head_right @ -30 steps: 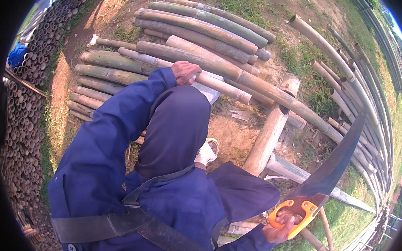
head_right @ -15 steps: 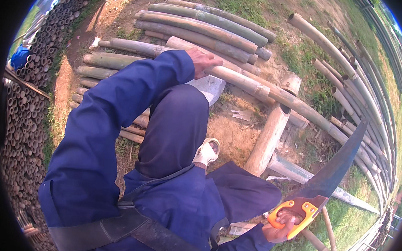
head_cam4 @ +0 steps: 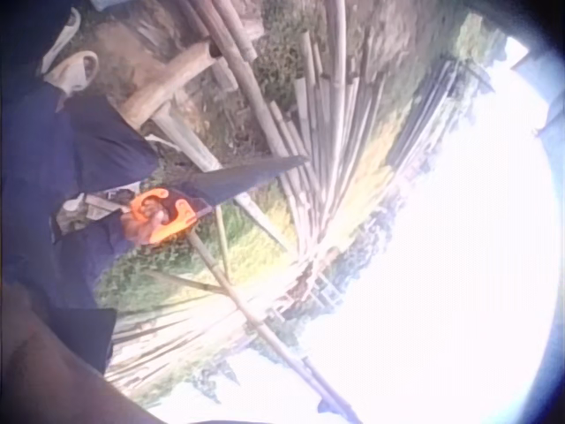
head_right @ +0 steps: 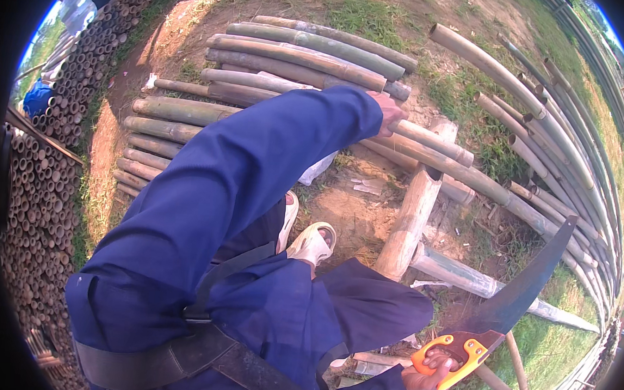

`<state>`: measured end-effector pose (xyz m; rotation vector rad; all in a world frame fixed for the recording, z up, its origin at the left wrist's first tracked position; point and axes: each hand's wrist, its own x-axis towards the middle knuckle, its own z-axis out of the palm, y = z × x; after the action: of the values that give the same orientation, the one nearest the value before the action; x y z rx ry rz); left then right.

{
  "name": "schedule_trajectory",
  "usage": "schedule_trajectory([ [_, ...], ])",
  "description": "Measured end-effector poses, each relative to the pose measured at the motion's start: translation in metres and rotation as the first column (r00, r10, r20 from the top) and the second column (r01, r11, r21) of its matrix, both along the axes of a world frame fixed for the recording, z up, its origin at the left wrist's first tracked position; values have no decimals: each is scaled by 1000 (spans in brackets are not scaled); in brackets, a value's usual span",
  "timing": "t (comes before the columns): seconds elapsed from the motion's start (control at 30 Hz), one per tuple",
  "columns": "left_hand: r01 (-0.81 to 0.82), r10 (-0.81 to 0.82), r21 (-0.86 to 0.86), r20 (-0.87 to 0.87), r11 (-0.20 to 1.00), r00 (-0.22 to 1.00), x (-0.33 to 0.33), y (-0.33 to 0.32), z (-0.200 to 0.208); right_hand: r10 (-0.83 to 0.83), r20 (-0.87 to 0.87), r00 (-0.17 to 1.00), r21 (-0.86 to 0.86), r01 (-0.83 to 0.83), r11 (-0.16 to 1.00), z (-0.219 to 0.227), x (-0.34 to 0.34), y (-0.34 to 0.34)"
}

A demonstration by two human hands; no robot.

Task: The person uses a hand saw to cut bamboo poles into shorter sections. They position each pole on a wooden support, saw through it, then move the cut piece aside and repeat the process with additional poles.

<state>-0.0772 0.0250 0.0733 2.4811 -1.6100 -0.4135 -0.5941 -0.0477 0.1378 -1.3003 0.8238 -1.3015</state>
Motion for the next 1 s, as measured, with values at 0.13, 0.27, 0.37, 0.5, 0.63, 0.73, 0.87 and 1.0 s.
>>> schedule_trajectory([
  [0.13,-9,10,24,-21,1000,1000,0,11,-33,7,34,999,40,-8,999,-10,-20,-9],
  [0.27,-26,26,10,-56,1000,998,0,11,-44,-71,17,997,77,70,995,-10,-16,-9],
  [0.37,-28,30,32,-52,999,998,-3,6,-45,-63,40,997,81,60,995,-8,-9,-10],
  [0.5,-78,81,45,-84,996,993,5,11,-59,-31,40,999,82,27,996,-6,-6,-7],
  [0.63,-39,45,119,-47,992,998,1,16,-57,8,9,1000,56,-9,998,-2,-1,-5],
  [0.73,-28,33,105,-49,994,998,-10,8,-59,1,0,1000,63,-1,998,-3,-5,-4],
  [0.87,-37,41,93,-39,995,998,-18,2,-57,57,6,998,18,-57,998,-8,-14,-9],
  [1.0,-86,86,0,-26,996,996,8,-5,-47,47,-29,998,-13,-47,999,-7,-18,-11],
])
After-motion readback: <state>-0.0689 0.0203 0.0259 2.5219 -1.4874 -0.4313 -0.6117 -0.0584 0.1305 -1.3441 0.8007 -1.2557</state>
